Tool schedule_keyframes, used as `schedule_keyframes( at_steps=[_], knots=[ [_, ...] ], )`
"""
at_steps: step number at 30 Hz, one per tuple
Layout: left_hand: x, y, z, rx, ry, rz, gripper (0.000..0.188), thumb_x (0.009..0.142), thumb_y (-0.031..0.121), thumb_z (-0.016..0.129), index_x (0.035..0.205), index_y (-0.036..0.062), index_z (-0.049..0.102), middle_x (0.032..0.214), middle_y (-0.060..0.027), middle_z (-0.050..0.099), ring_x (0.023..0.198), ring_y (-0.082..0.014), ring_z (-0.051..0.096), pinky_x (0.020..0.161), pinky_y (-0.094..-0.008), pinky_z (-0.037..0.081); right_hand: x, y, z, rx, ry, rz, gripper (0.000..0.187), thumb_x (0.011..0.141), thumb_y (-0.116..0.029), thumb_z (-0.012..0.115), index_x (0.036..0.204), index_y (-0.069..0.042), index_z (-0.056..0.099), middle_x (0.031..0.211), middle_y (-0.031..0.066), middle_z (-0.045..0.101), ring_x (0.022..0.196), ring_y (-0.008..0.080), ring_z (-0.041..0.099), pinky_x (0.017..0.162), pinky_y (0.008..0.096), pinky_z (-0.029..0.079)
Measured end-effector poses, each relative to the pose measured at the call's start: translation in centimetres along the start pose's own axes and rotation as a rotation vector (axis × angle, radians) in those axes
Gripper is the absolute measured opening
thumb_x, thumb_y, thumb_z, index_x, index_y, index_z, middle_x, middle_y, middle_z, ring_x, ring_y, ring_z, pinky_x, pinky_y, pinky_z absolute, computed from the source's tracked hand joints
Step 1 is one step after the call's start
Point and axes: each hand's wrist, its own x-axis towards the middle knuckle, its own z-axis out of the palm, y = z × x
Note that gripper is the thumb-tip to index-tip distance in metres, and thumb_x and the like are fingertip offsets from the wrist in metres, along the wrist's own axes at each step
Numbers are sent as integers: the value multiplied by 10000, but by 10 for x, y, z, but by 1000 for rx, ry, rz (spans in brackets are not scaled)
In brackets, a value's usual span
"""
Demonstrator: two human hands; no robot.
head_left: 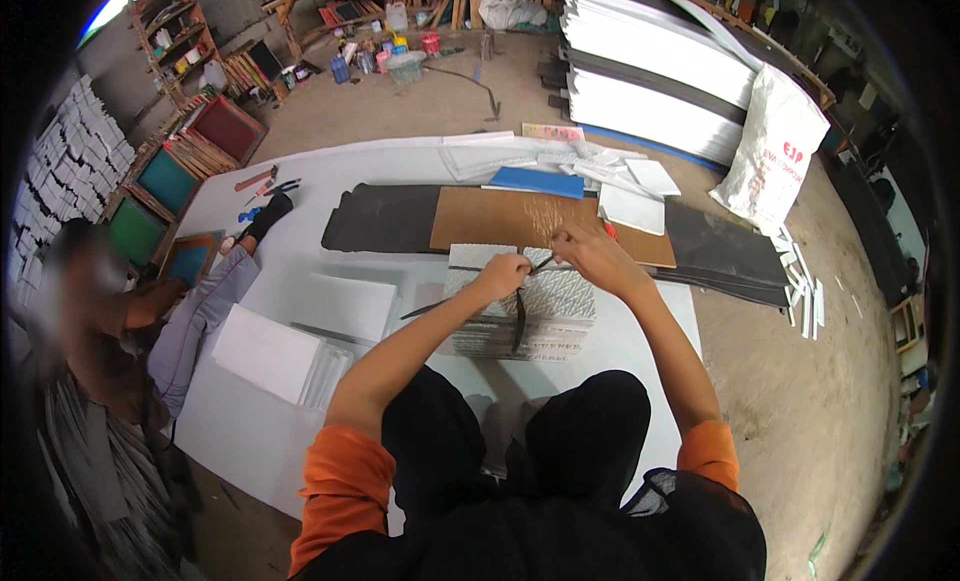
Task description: The person stacks white rectangular boards on a table and secures them with a black strap. They then use a utility knife to cut the strap and place a blue sheet on top of the stack. The person also handles a large curved white board, placing it on the table.
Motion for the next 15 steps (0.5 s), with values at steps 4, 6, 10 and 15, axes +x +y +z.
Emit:
schedule_keyframes(
  at_steps=[4, 6, 10, 15],
  knots=[
    [-6, 19, 3, 4, 21, -130, 254, 787, 253, 506, 846, 28, 607, 798, -176, 588, 728, -293, 561, 660, -340, 422, 30, 34, 20, -451, 201, -81, 107, 725, -179, 539, 806, -116, 570, 996, 53, 492, 1030, 249, 407, 864, 454, 311],
    [-14, -2, 2, -79, 41, -174, 253, 794, 253, 506, 836, 30, 618, 799, -144, 604, 717, -256, 568, 658, -332, 421, 43, 32, 37, -435, 304, -89, 139, 726, -167, 536, 851, -109, 555, 989, 57, 482, 1013, 258, 401, 860, 466, 306],
    [-28, -68, -7, -294, 269, -211, 250, 793, 264, 518, 832, 49, 639, 683, -73, 613, 551, -173, 536, 517, -296, 403, 64, -3, 69, -229, 495, 0, 253, 713, -77, 522, 965, -92, 494, 979, 82, 487, 976, 278, 422, 847, 444, 319],
    [-14, -21, -13, -725, 29, -551, 284, 820, 282, 510, 919, 32, 602, 744, 12, 592, 452, -38, 316, 405, -199, 263, 26, 17, 120, 495, 308, 166, 378, 658, 26, 518, 1014, -70, 432, 956, 123, 501, 944, 293, 467, 795, 397, 356]
  ],
)
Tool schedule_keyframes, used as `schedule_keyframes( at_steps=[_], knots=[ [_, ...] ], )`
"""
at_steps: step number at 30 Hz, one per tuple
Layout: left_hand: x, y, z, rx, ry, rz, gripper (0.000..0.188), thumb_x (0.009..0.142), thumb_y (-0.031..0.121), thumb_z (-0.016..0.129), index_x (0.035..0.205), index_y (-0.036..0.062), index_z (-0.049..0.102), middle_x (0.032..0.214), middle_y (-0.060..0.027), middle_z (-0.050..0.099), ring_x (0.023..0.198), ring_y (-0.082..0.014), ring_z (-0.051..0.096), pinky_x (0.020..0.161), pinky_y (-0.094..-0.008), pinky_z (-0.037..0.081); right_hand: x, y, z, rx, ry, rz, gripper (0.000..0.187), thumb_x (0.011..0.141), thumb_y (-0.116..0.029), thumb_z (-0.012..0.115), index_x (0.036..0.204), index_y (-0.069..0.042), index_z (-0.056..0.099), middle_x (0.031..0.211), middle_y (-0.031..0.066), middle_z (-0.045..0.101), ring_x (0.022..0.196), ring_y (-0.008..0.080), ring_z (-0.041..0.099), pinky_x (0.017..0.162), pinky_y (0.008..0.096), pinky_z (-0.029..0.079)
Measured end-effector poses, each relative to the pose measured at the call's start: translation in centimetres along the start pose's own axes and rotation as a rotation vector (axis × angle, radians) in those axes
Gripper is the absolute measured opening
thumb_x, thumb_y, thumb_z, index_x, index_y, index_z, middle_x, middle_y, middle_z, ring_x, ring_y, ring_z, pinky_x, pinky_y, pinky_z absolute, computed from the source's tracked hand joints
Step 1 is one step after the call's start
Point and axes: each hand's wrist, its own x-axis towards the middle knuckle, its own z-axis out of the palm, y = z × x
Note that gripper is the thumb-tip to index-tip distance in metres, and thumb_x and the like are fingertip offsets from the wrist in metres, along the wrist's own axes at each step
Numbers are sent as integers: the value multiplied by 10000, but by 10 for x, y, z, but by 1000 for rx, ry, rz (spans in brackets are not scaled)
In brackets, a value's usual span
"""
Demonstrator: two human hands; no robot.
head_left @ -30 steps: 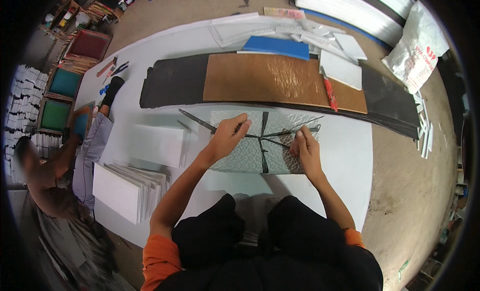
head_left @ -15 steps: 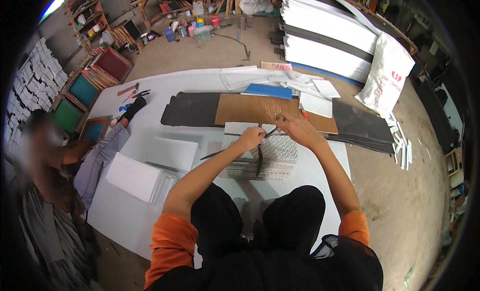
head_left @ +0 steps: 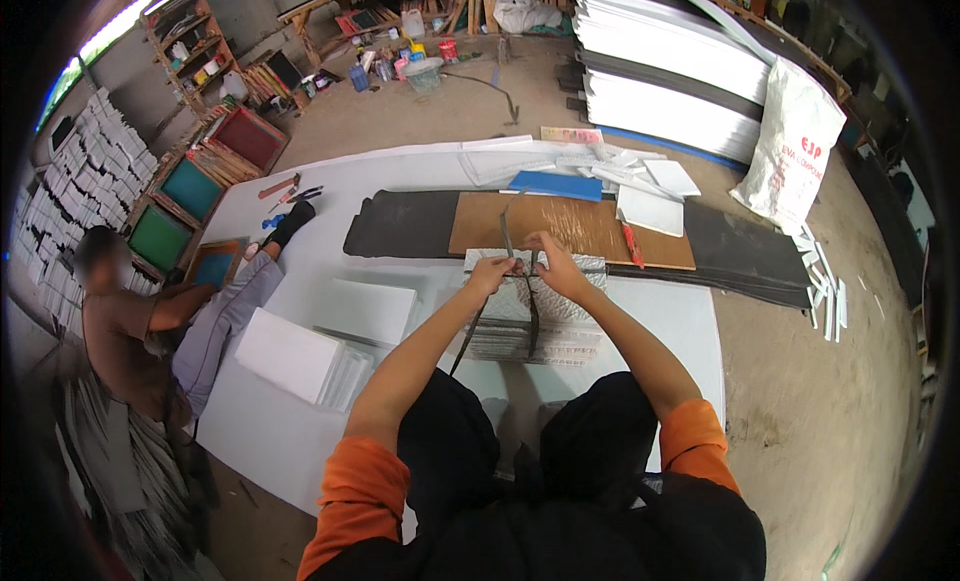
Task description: The person stacks white rectangular boards on a table and secures them with a black strap. They then use a utility knife to cut the strap and place a blue sheet on top of the stack. The person also handles a large curved white board, placing it on the table.
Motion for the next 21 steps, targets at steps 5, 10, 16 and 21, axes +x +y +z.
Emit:
schedule_keyframes(
  at_steps=[5, 10, 16, 21],
  knots=[
    [6, 4, -18, 96, -21, -140, 367, 716, 370, 630, 899, 52, 621, 644, 36, 489, 465, -55, 300, 427, -207, 244, 4, 3, 17, 216, -54, 57, 386, 647, 32, 541, 1003, -72, 436, 908, 114, 500, 941, 287, 463, 786, 385, 355],
    [15, -12, -31, 101, 26, -177, 330, 670, 321, 685, 851, 48, 639, 612, 22, 516, 460, -58, 352, 416, -214, 263, 6, -1, 11, -14, -55, -34, 382, 677, 61, 520, 1028, -58, 428, 839, 106, 493, 895, 284, 477, 817, 382, 351],
    [13, -2, -16, 434, 56, 213, 315, 694, 260, 673, 906, 32, 620, 708, -36, 620, 511, -87, 475, 463, -238, 362, 1, 6, 14, 315, -8, 169, 358, 729, 70, 483, 1059, -34, 392, 762, 124, 496, 728, 264, 533, 664, 343, 426],
    [6, 13, -12, 574, -26, 375, 252, 757, 209, 606, 912, 10, 595, 782, -70, 603, 644, -141, 533, 583, -260, 410, 5, 10, 10, 274, -7, 184, 430, 694, 86, 520, 1082, -35, 377, 841, 128, 479, 776, 243, 518, 685, 327, 420]
  ],
)
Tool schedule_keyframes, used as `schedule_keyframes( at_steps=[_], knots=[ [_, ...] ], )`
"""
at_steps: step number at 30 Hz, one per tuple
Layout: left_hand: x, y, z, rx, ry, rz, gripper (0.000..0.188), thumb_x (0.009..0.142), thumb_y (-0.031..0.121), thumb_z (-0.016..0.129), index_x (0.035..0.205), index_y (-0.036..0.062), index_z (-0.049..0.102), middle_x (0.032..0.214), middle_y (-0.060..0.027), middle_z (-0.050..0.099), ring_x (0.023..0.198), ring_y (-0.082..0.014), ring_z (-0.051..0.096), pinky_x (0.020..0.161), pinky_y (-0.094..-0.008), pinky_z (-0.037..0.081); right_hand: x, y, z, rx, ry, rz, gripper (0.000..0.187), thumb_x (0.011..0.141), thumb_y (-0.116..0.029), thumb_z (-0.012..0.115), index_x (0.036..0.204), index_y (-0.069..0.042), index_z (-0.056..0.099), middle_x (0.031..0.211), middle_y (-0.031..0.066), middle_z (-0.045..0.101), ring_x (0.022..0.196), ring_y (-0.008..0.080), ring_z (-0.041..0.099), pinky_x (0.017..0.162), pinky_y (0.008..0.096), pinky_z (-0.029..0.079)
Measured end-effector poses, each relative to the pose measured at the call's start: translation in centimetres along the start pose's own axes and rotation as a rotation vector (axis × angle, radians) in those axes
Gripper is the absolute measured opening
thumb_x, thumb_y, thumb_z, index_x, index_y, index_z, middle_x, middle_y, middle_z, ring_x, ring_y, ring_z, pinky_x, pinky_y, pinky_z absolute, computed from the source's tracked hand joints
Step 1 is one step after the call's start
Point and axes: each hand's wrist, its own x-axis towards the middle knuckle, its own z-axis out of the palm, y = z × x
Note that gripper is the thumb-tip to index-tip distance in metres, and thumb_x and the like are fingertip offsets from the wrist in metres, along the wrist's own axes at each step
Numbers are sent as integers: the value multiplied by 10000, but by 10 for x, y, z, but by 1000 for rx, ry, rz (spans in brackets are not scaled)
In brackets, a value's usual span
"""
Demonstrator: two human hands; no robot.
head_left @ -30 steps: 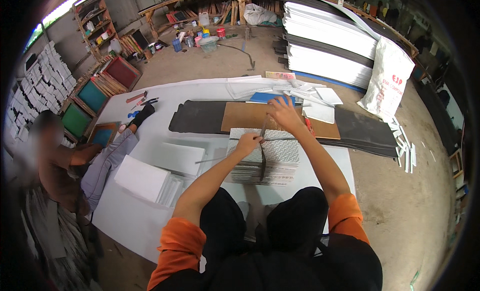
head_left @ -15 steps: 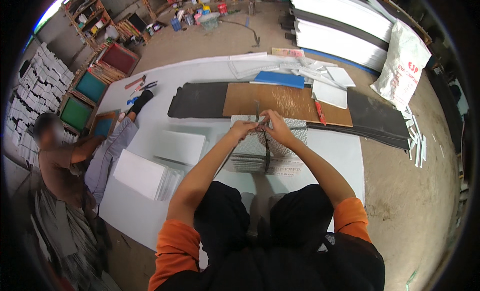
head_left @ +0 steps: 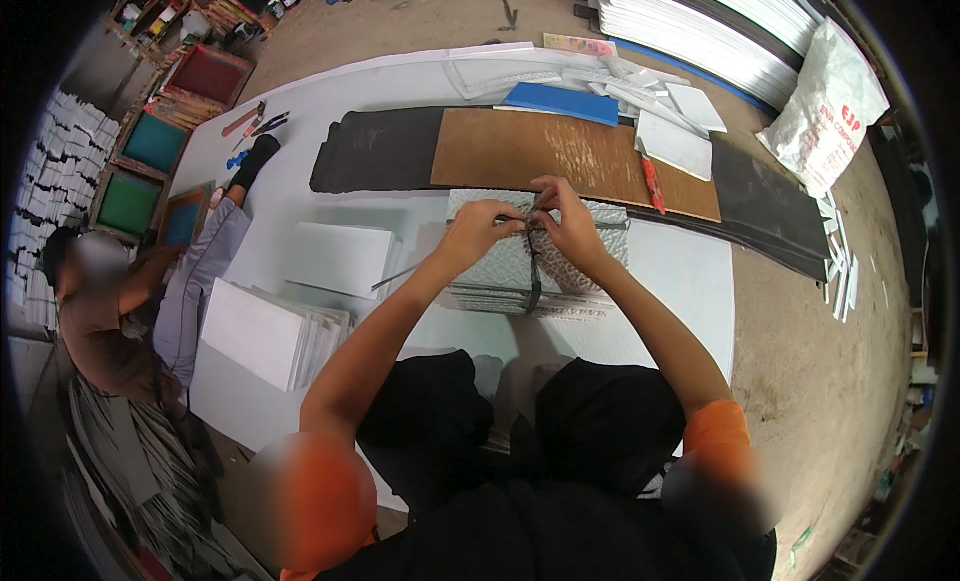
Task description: The person stacks white rectangular boards on a table and secures them with a black strap. They then use a utility knife to cut the strap and place a blue sheet on top of the stack. The person also handles a large curved white board, placing it on the table.
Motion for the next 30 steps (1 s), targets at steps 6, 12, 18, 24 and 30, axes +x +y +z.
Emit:
schedule_keyframes(
  at_steps=[6, 12, 18, 24, 30],
  knots=[
    [3, -20, 10, -130, 69, 31, 237, 799, 210, 549, 911, 2, 569, 831, -92, 572, 787, -173, 531, 707, -271, 394, 2, -2, -1, -11, -55, -43, 585, 649, 31, 602, 1166, -74, 348, 992, 121, 418, 897, 235, 467, 782, 328, 399],
    [6, -14, 14, -117, 33, 82, 219, 791, 193, 549, 897, 2, 569, 811, -83, 572, 784, -175, 532, 706, -274, 395, -12, -8, -13, 199, -119, 137, 599, 683, -47, 592, 1221, -127, 340, 1107, 83, 402, 981, 204, 434, 847, 342, 372],
    [18, 3, 25, 33, 102, 138, 216, 791, 191, 529, 851, -11, 576, 803, -115, 595, 748, -200, 554, 674, -291, 419, -23, -26, -35, 336, -155, 159, 487, 760, -91, 523, 1223, -119, 372, 1147, 67, 438, 1048, 194, 419, 881, 329, 353],
    [20, -28, 12, -37, 215, 88, 237, 752, 220, 560, 829, -2, 597, 809, -149, 604, 769, -259, 572, 686, -331, 432, -15, -45, -62, 776, 63, 135, 319, 861, -235, 402, 1130, -65, 412, 1061, 101, 492, 1010, 205, 469, 867, 312, 368],
    [16, -10, 17, 35, 166, 142, 215, 753, 203, 569, 829, 2, 584, 795, -135, 605, 758, -244, 574, 684, -318, 435, -35, 25, -92, 741, 572, 695, 349, 865, -311, 420, 1087, -43, 450, 1018, 145, 512, 904, 243, 526, 829, 340, 387]
  ],
)
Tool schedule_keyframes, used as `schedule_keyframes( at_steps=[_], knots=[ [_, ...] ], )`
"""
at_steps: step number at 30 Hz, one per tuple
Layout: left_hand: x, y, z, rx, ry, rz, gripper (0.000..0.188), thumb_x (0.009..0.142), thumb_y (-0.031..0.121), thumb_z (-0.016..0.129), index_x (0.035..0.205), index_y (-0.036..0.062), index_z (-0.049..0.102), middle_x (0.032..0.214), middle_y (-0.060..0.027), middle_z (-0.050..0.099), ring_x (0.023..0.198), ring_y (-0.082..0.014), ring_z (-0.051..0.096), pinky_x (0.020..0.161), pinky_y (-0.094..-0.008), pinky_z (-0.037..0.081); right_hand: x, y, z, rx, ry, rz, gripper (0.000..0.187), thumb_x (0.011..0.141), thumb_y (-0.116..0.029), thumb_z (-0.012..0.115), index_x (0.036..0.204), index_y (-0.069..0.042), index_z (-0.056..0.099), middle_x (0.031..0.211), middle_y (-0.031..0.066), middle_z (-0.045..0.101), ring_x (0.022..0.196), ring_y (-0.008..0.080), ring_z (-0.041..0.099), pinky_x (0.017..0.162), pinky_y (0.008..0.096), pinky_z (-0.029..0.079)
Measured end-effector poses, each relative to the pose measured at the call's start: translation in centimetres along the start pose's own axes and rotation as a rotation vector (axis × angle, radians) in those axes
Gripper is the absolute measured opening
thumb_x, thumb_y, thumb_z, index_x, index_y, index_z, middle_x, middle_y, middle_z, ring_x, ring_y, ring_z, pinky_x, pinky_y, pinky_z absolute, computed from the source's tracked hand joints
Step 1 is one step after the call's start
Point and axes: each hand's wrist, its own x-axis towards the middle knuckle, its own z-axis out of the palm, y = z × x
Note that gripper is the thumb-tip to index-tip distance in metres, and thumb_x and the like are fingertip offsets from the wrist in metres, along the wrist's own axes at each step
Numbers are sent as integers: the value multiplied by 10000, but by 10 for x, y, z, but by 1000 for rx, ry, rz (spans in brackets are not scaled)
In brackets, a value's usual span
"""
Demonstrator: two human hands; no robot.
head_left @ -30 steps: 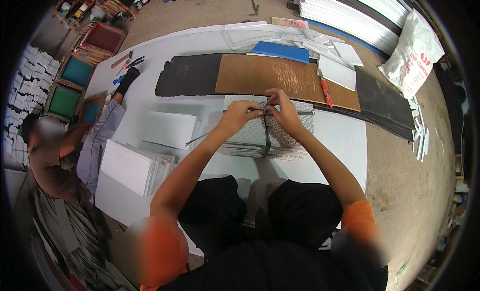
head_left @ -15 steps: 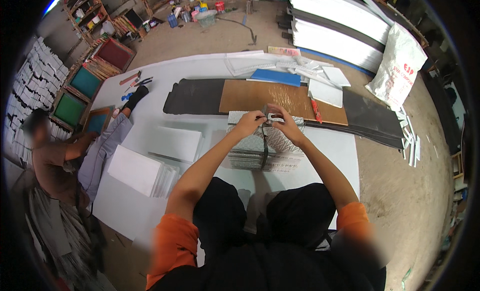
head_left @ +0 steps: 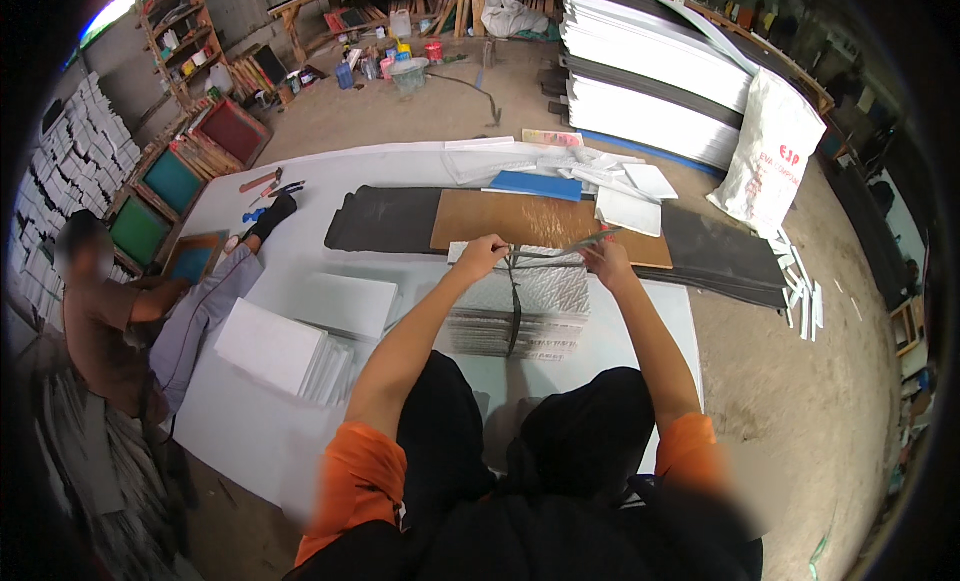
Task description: The person stacks white rectangular boards on a table and secures them with a black strap. They then use a utility knife to cut the strap and place a blue sheet on top of the stack. The person also handles a large curved white board, placing it on the table.
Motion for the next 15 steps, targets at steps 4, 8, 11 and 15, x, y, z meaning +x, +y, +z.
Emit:
schedule_keyframes(
  at_steps=[4, 8, 11, 15],
  knots=[
    [-4, -3, -2, 10, 23, -9, 209, 750, 198, 579, 824, 3, 581, 798, -127, 606, 757, -234, 576, 682, -312, 436, 3, 21, 3, -651, 413, -263, 448, 791, -373, 514, 1099, -53, 453, 1072, 162, 474, 992, 293, 454, 838, 404, 364],
    [0, 9, 7, -46, 8, -32, 206, 774, 194, 561, 861, 8, 577, 818, -98, 599, 771, -195, 551, 696, -286, 411, -2, 21, 33, -1256, 26, -990, 445, 758, -423, 537, 993, -45, 535, 1011, 154, 493, 997, 308, 421, 863, 445, 309],
    [-3, 7, 3, -96, -11, -54, 209, 776, 202, 562, 853, 8, 575, 821, -97, 598, 759, -187, 548, 675, -275, 411, -26, 36, 59, -1501, -390, -999, 405, 783, -401, 512, 911, -20, 557, 959, 155, 504, 953, 282, 454, 843, 433, 318],
    [-2, 17, -6, -8, 6, -101, 234, 778, 224, 574, 780, -8, 540, 645, -78, 548, 599, -151, 510, 585, -268, 388, -21, 0, 66, -888, -650, -283, 377, 827, -363, 475, 728, -5, 539, 871, 140, 507, 918, 203, 452, 841, 358, 329]
  ],
)
